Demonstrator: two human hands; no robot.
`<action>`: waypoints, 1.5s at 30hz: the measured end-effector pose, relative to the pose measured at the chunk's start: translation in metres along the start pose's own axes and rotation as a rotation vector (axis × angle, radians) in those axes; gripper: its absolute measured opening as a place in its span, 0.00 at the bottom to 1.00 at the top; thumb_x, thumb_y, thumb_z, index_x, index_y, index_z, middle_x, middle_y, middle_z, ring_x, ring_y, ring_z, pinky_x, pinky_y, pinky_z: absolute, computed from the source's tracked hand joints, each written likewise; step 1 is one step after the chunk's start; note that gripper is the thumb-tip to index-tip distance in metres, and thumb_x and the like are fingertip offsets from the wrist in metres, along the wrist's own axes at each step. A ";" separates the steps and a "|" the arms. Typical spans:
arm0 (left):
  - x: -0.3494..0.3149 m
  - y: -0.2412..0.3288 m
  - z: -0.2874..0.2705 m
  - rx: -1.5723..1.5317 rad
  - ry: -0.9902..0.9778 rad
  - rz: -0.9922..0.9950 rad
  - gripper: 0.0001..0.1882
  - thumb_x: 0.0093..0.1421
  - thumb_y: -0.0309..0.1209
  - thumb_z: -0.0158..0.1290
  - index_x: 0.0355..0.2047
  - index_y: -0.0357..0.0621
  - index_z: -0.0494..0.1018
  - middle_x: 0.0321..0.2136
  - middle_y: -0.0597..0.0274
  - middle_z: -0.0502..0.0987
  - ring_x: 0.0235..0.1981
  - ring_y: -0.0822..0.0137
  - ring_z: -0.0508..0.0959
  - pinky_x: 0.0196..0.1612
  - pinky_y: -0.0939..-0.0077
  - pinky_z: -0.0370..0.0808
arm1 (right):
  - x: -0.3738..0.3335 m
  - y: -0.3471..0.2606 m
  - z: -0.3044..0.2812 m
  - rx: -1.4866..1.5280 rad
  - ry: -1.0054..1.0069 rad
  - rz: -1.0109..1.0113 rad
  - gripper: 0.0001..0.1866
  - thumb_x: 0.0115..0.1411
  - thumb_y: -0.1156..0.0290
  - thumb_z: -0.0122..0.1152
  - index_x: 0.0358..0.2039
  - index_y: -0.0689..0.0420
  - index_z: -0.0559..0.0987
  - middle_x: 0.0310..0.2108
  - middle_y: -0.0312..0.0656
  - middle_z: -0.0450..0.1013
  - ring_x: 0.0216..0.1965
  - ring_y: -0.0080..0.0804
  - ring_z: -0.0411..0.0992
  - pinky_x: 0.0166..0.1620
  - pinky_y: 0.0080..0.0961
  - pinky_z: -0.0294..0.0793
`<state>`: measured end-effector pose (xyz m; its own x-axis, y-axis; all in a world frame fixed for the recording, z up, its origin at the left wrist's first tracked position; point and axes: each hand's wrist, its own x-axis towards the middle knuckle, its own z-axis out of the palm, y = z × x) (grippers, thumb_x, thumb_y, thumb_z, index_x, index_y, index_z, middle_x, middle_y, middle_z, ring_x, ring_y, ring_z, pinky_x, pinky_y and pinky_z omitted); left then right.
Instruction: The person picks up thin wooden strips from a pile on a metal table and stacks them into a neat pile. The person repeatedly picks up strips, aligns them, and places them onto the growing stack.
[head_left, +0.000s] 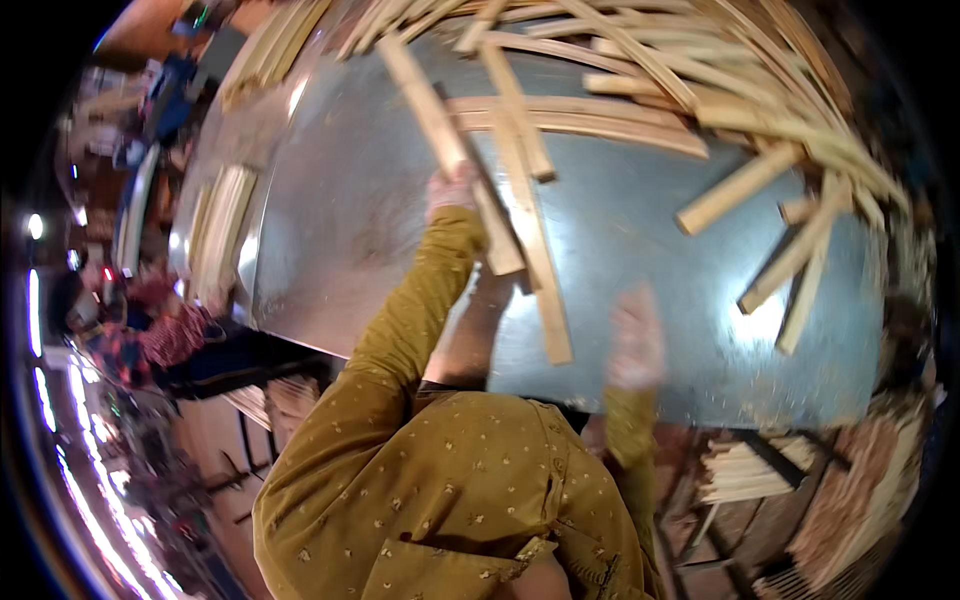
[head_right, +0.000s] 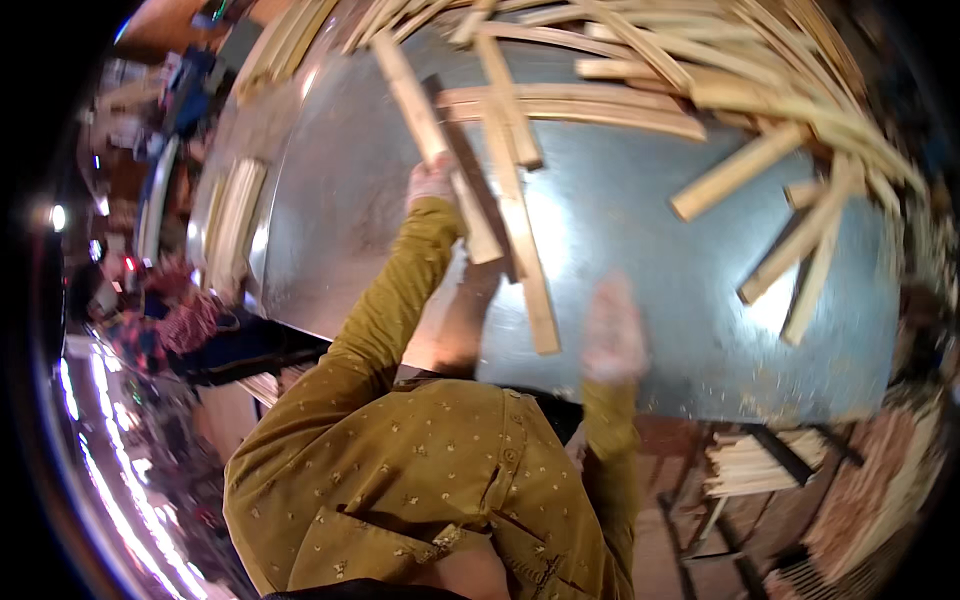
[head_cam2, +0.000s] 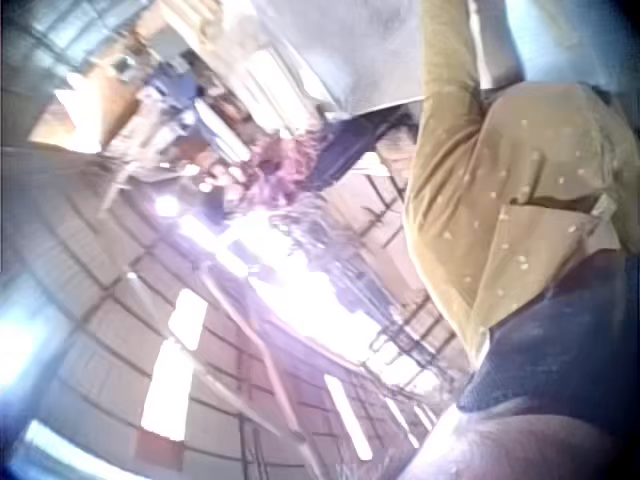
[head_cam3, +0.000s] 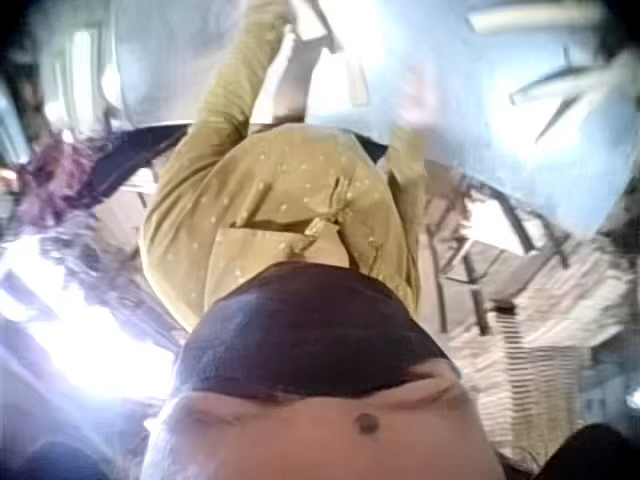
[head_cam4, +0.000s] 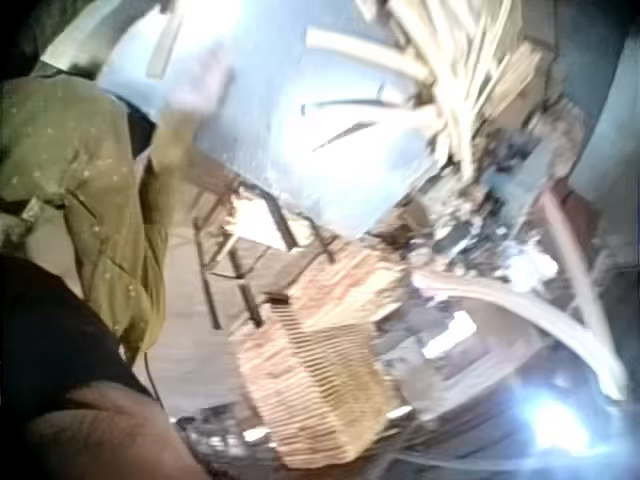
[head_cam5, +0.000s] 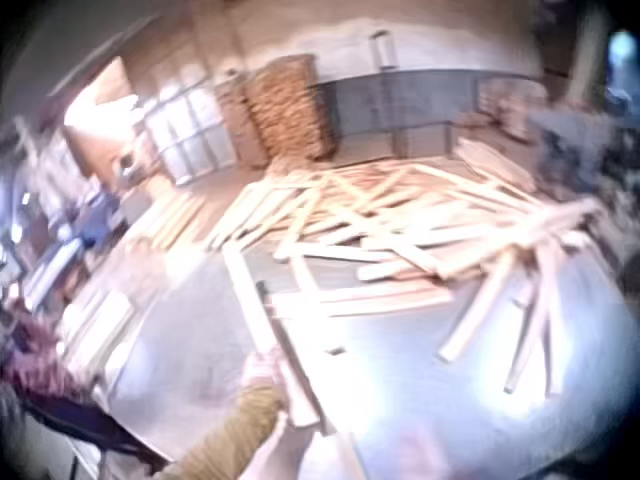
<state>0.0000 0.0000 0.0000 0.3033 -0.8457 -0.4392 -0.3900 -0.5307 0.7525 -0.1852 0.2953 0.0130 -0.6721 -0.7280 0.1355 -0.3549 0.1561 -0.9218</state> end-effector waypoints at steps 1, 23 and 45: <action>0.002 -0.023 -0.009 -0.113 -0.008 0.158 0.23 0.63 0.42 0.55 0.52 0.40 0.71 0.40 0.50 0.79 0.40 0.56 0.77 0.47 0.63 0.72 | 0.006 -0.021 0.079 0.049 -0.234 -0.027 0.26 0.69 0.55 0.47 0.63 0.55 0.69 0.53 0.49 0.73 0.53 0.44 0.73 0.53 0.37 0.73; 0.091 -0.208 -0.144 -0.742 -0.428 -0.027 0.24 0.65 0.36 0.55 0.57 0.35 0.66 0.39 0.60 0.75 0.35 0.72 0.73 0.41 0.78 0.73 | 0.133 0.004 0.423 -0.925 -0.553 0.207 0.47 0.58 0.40 0.56 0.68 0.57 0.56 0.63 0.56 0.62 0.65 0.50 0.61 0.65 0.39 0.60; 0.195 -0.182 -0.242 0.793 -0.104 0.441 0.23 0.63 0.33 0.52 0.58 0.48 0.67 0.30 0.54 0.77 0.25 0.71 0.78 0.25 0.69 0.76 | 0.046 -0.009 0.242 -0.343 -0.730 -0.293 0.34 0.52 0.75 0.53 0.63 0.58 0.65 0.42 0.54 0.72 0.40 0.51 0.73 0.43 0.43 0.75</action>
<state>0.3402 -0.0546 -0.1038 -0.0796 -0.9616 -0.2627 -0.9467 -0.0096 0.3219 -0.0558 0.0989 -0.0608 0.0223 -0.9994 -0.0248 -0.7051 0.0019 -0.7091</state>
